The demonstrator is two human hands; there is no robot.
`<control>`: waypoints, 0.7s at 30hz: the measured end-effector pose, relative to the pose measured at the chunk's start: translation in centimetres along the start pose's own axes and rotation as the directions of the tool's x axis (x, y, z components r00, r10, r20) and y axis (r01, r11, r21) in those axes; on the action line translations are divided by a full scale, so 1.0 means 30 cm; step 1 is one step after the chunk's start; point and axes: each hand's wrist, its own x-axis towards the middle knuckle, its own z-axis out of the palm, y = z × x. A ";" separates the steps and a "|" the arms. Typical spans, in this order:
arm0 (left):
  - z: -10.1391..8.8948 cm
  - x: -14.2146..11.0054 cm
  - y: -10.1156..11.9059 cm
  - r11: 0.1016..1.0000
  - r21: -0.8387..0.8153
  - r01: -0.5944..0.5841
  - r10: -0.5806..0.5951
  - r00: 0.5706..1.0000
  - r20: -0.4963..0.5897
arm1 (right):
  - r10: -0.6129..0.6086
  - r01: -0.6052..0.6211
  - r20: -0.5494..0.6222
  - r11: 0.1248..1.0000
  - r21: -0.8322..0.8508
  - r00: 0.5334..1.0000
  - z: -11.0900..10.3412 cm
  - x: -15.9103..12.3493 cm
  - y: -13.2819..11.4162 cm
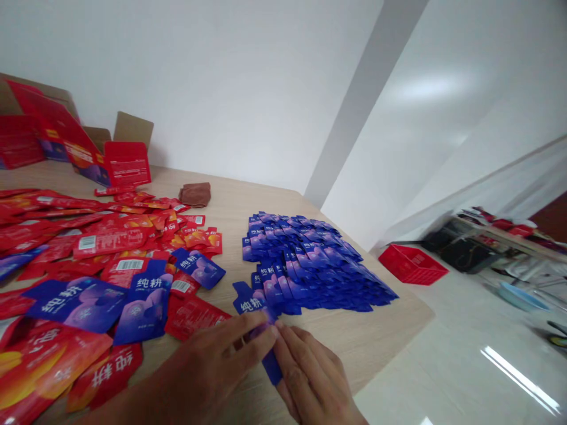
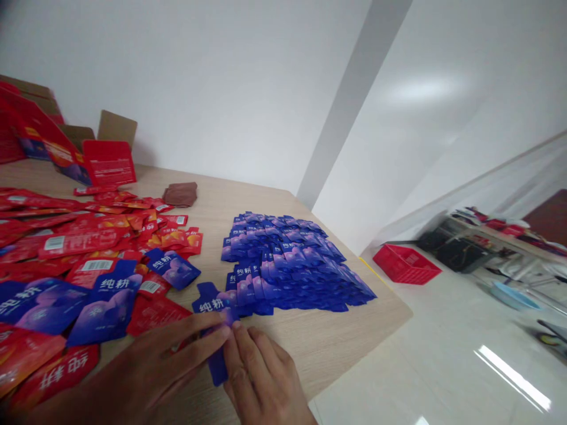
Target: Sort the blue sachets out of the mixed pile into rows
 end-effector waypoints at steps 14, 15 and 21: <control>0.112 0.196 -0.254 0.983 -0.096 -0.155 0.146 0.985 -0.092 | 0.146 -0.148 0.099 0.989 0.006 0.984 0.100 0.014 0.247; 0.120 0.198 -0.266 0.984 -0.108 -0.141 0.133 0.988 -0.078 | 0.146 -0.147 0.101 0.989 0.005 0.984 0.109 0.012 0.248; 0.136 0.172 -0.315 0.988 -0.153 -0.035 0.040 0.999 0.030 | 0.118 -0.118 0.083 0.993 -0.009 0.990 0.145 -0.003 0.239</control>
